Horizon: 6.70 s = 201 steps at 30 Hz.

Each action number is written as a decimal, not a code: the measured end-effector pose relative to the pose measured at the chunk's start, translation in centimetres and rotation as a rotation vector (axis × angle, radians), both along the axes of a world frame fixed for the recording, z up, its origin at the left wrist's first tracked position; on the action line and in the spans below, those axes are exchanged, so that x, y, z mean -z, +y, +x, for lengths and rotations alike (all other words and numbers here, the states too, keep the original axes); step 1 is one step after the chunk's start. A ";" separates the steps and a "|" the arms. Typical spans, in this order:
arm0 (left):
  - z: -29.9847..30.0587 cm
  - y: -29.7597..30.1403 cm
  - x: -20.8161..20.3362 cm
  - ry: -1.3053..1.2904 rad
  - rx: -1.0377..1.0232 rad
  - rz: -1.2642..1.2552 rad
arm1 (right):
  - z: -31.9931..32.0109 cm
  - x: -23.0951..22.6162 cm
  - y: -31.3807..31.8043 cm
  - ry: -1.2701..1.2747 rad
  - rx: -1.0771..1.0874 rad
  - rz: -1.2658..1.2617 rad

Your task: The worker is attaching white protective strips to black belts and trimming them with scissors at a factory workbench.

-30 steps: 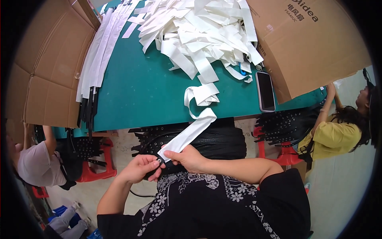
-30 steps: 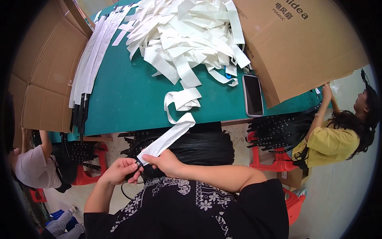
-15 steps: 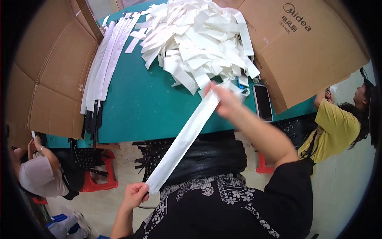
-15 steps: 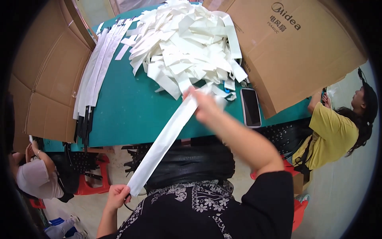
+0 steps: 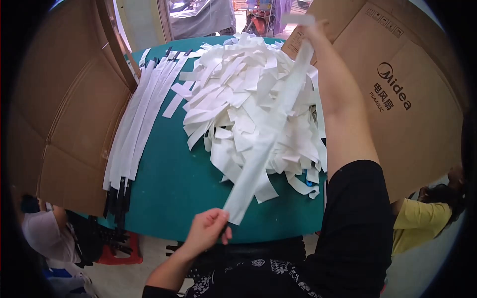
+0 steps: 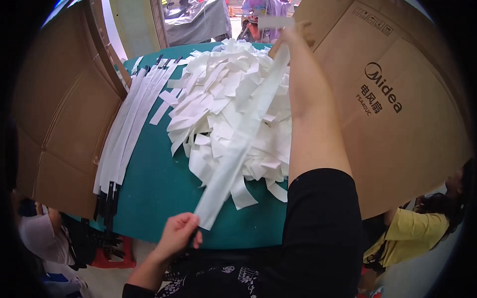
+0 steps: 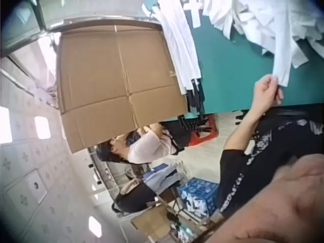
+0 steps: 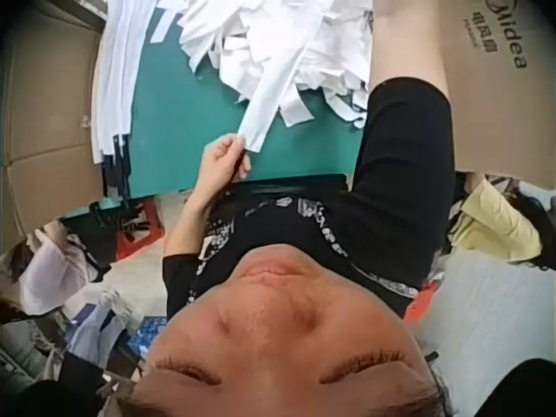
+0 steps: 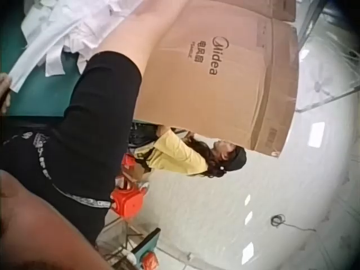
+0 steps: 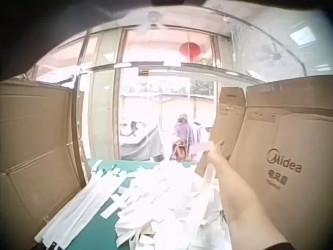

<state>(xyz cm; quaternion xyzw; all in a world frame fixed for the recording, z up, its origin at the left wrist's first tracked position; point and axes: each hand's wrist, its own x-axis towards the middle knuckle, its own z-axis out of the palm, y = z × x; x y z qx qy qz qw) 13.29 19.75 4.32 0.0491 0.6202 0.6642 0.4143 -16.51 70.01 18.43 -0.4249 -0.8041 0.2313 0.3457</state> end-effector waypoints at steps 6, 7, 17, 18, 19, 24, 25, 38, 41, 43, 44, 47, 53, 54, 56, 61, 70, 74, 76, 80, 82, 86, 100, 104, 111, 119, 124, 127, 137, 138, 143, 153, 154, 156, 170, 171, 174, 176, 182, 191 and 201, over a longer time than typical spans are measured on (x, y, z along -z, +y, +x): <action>-0.6 5.2 3.4 -0.118 0.175 0.096 | 13.2 1.3 -1.9 -0.590 -0.039 0.431; -0.7 5.4 3.6 -0.124 0.175 0.111 | 15.1 1.7 -1.9 -0.417 -0.264 0.274; -0.2 6.3 5.3 0.018 0.272 0.096 | 36.6 19.1 -27.5 -0.059 -0.732 -1.210; -0.1 6.4 5.5 0.100 0.267 0.091 | 36.6 19.8 -28.4 0.134 -0.684 -1.250; -0.1 6.0 5.6 0.148 0.278 0.033 | 36.4 19.8 -28.9 0.217 -0.625 -1.245; 0.4 -0.4 5.2 0.143 0.295 -0.061 | 36.8 19.9 -29.4 0.314 -0.551 -1.219; 0.7 -0.8 5.0 0.139 0.293 -0.066 | 37.0 19.9 -29.6 0.272 -0.621 -1.175; 0.8 -5.3 4.2 0.246 0.381 -0.081 | 38.1 20.1 -35.8 0.295 -0.742 -1.317; 0.5 -6.4 4.3 0.082 0.445 -0.083 | 38.2 20.2 -39.0 0.228 -0.745 -1.320; 0.1 -6.3 3.8 0.086 0.412 -0.071 | 38.5 20.2 -41.6 0.237 -0.785 -1.354; 0.0 -6.2 3.5 0.091 0.381 -0.060 | 38.5 20.0 -42.1 0.288 -0.784 -1.392; 0.5 -9.6 4.0 0.139 0.495 -0.011 | 38.8 20.2 -41.6 0.312 -0.772 -1.427; 1.0 -10.9 4.6 0.087 0.516 -0.072 | 39.5 20.2 -45.8 0.236 -0.803 -1.401; 1.2 -10.9 4.2 0.082 0.449 -0.062 | 39.4 20.0 -45.8 0.270 -0.795 -1.419; 1.3 -11.8 4.2 0.089 0.408 -0.060 | 39.0 20.5 -45.2 0.319 -0.805 -1.408; 1.4 -12.9 5.0 0.205 0.420 -0.162 | 39.3 20.4 -46.6 0.341 -0.823 -1.430; 2.6 -14.8 5.4 0.073 0.241 -0.197 | 38.1 23.1 -45.6 0.330 -0.823 -1.176; 3.5 -14.5 7.1 0.140 0.273 -0.137 | 39.3 23.1 -47.7 0.347 -0.855 -1.235; 3.4 -14.7 6.8 0.063 0.272 -0.158 | 39.0 22.2 -45.3 0.234 -0.818 -1.317; 3.5 -13.7 7.3 0.077 0.283 -0.070 | 38.7 22.5 -44.5 0.231 -0.905 -1.394; 3.7 -14.6 7.9 0.063 0.236 -0.093 | 38.5 22.7 -43.5 0.239 -0.898 -1.366; 5.0 -13.7 8.3 0.003 0.177 0.003 | 39.3 23.2 -46.4 0.214 -0.958 -1.255; 8.0 -13.4 9.3 0.043 -0.058 -0.062 | 40.5 25.4 -48.5 0.201 -0.931 -1.097; 7.9 -13.3 9.1 0.082 -0.089 -0.073 | 40.4 25.1 -47.9 0.207 -0.930 -1.194; 7.6 -13.5 9.4 -0.063 -0.094 0.119 | 40.0 24.4 -46.6 0.169 -0.968 -1.266; 6.5 -15.6 9.8 -0.079 0.152 0.084 | 39.9 23.3 -45.8 0.142 -0.909 -1.455; 5.9 -13.5 9.9 0.027 0.187 0.050 | 40.1 23.8 -47.1 0.138 -1.049 -1.484; 6.7 -13.9 9.0 -0.034 0.083 0.078 | 39.6 23.4 -45.6 0.090 -0.977 -1.397; 6.8 -13.6 8.4 -0.044 0.134 0.068 | 40.0 22.8 -46.4 0.043 -0.959 -1.452; 6.7 -14.8 9.1 0.049 0.197 0.020 | 39.7 21.6 -45.4 -0.057 -0.917 -1.515; 6.6 -13.6 8.6 0.047 0.244 0.035 | 39.3 21.6 -46.6 -0.007 -0.899 -1.470; 6.3 -14.6 8.8 0.113 0.050 0.114 | 39.8 21.8 -47.4 0.052 -1.093 -1.485; 6.2 -15.1 8.4 0.080 0.077 0.046 | 39.5 22.1 -47.1 0.194 -1.065 -1.408; 6.0 -15.4 7.7 0.074 0.106 -0.029 | 39.4 21.7 -45.8 0.106 -1.073 -1.463; 5.4 -16.8 5.1 0.002 0.208 -0.200 | 40.7 20.7 -48.3 -0.148 -1.125 -1.044; 5.0 -17.0 4.9 0.003 0.221 -0.216 | 40.5 20.8 -48.0 -0.134 -1.135 -1.022; 4.6 -18.8 5.2 0.002 0.167 -0.179 | 40.2 21.8 -47.6 -0.102 -1.109 -1.123; 4.5 -18.5 5.8 0.023 0.208 -0.160 | 40.4 22.3 -49.0 -0.068 -1.119 -1.401; 4.8 -19.7 7.2 -0.039 0.224 -0.077 | 41.5 22.8 -49.7 -0.106 -1.097 -1.610; 5.5 -17.1 6.8 0.097 -0.055 -0.114 | 39.1 23.3 -45.1 0.162 -0.929 -1.569; 5.9 -21.1 7.6 0.016 -0.047 -0.109 | 30.0 19.2 -13.5 0.998 -0.363 -1.352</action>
